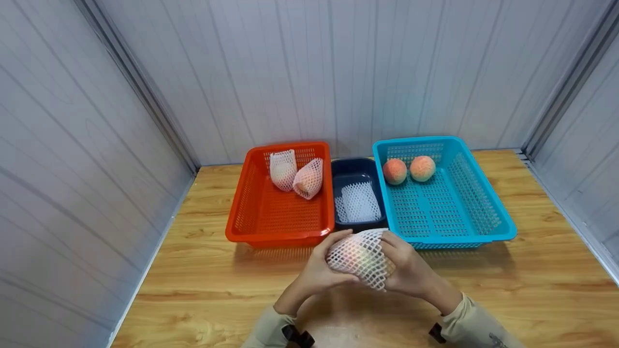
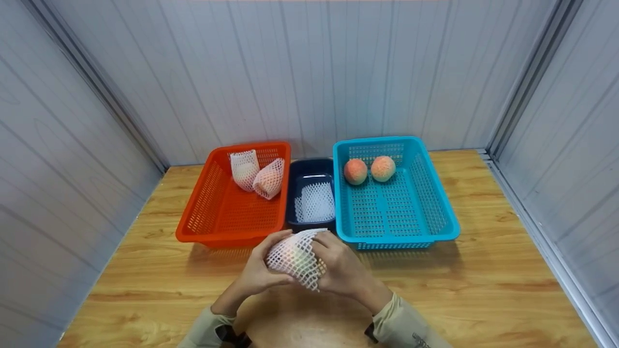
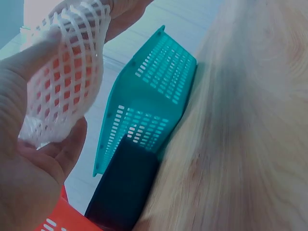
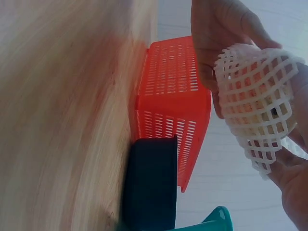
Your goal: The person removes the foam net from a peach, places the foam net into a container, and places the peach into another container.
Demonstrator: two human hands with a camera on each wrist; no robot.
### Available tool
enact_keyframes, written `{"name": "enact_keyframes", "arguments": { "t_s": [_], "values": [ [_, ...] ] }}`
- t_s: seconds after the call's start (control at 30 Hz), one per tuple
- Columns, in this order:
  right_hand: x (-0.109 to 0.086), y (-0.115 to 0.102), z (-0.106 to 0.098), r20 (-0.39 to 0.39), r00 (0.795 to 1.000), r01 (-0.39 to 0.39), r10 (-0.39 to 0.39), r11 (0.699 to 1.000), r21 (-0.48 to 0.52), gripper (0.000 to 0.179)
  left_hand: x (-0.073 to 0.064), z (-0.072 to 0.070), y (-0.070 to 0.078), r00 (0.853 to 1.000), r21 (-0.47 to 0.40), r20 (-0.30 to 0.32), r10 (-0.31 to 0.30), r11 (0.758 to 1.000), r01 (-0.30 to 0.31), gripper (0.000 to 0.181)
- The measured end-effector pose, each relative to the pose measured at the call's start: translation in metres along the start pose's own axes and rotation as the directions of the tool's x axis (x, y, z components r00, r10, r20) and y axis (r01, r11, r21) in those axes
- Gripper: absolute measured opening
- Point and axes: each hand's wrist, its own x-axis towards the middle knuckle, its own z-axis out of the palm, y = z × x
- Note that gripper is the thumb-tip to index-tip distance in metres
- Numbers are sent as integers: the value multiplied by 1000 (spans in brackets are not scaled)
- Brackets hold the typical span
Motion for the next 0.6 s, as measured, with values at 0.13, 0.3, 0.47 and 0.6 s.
{"name": "enact_keyframes", "arguments": {
  "t_s": [0.13,0.3,0.47,0.6],
  "values": [
    [-2,2,-3,-12,1000,0,-1,1000,-16,67,-1,-3,-7,1000,-63,-24,18,998,-20,65],
    [-7,4,-6,28,999,-27,28,999,-23,71,-2,-2,-16,996,-145,-76,40,988,-51,45],
    [-11,5,-9,87,994,-69,71,997,-23,75,1,2,-19,988,-150,-134,83,983,-103,25],
    [-10,6,-10,127,987,-99,102,995,-29,79,5,4,-19,979,-120,-160,126,982,-146,17]
  ]
}}
